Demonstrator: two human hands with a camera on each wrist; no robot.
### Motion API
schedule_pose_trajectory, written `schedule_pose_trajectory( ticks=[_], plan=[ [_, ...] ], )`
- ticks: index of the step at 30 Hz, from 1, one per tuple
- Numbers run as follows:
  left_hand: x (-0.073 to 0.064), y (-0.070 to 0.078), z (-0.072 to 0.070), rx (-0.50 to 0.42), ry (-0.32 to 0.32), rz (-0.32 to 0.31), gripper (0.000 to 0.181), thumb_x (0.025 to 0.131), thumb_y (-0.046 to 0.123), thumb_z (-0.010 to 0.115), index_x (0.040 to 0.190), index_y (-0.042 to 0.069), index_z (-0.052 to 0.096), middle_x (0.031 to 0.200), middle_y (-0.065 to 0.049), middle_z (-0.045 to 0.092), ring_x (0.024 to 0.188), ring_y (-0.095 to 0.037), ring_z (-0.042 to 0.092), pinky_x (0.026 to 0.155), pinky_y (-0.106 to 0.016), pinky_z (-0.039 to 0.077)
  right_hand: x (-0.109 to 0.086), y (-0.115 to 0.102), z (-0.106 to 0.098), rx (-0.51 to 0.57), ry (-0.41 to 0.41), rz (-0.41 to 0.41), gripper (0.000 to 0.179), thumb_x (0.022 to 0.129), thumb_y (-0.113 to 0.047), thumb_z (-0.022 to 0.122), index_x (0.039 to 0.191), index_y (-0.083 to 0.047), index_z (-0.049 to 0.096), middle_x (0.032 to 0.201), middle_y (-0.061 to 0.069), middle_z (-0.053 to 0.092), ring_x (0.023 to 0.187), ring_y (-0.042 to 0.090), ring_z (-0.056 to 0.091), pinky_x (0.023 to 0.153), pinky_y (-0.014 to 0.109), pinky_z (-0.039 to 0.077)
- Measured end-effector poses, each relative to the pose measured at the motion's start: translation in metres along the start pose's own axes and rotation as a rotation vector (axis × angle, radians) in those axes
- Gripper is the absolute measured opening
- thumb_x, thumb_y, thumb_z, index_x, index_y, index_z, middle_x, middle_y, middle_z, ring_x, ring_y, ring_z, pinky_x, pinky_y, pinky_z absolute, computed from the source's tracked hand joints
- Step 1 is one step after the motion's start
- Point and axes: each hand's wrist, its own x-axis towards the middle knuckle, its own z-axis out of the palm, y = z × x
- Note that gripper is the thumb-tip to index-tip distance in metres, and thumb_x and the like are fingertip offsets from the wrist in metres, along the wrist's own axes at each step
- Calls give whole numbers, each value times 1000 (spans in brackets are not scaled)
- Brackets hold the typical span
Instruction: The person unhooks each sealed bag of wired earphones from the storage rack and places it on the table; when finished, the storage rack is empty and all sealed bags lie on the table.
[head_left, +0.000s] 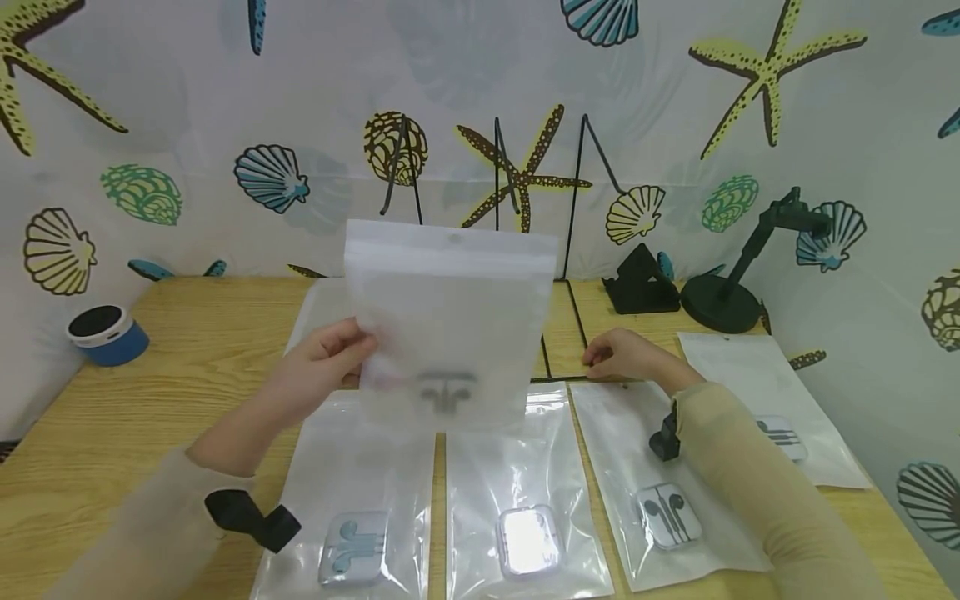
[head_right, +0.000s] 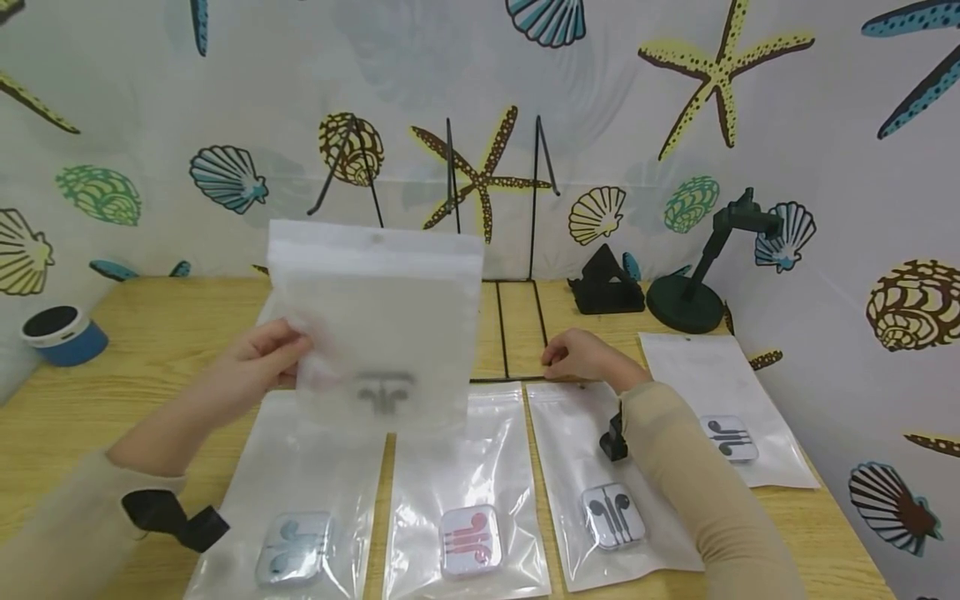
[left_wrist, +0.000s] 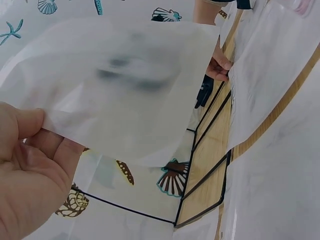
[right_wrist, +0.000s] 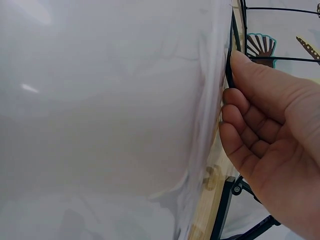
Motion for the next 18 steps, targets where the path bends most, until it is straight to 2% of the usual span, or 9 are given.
schedule_pose_trajectory(
  ticks=[4,6,11,13,16,18],
  plan=[
    [-10,-3,-11,8,33,22,19,98,18,46,102,1,54,105,-5,51,91,-15,50,74,-25,50,0,-1,0,-1,2,8,15,83,-10,69,96,-3,66,83,3,60,77,17,52,70,29,44],
    [-16,-6,-18,19,38,46,15,98,17,46,103,9,58,106,0,51,92,-12,50,73,-24,50,-1,-1,0,-3,0,8,15,84,-10,69,96,-2,66,83,4,60,76,17,52,70,29,44],
    [-31,-14,-38,55,20,138,28,100,13,41,125,19,54,119,8,51,101,-7,53,76,-23,51,-2,-2,1,2,-3,4,16,84,-10,69,97,-1,66,84,4,60,76,17,52,69,29,44],
    [-36,-18,-47,55,14,166,32,100,10,40,128,19,51,121,9,50,102,-6,53,76,-23,51,-2,-2,0,3,-5,-1,16,84,-10,68,97,-1,66,84,4,60,76,17,52,69,29,44],
    [-45,-25,-61,5,19,197,35,99,5,39,127,21,53,120,10,52,101,-5,55,74,-22,51,-2,-1,0,-1,-3,-4,15,84,-10,68,97,-2,66,84,4,60,76,17,52,69,29,44],
    [-51,-29,-72,-68,10,219,37,99,0,38,124,19,56,119,8,54,100,-5,56,74,-22,52,-1,-2,0,1,-1,-2,15,84,-10,68,97,-2,66,84,4,60,76,17,52,69,29,44]
  ],
)
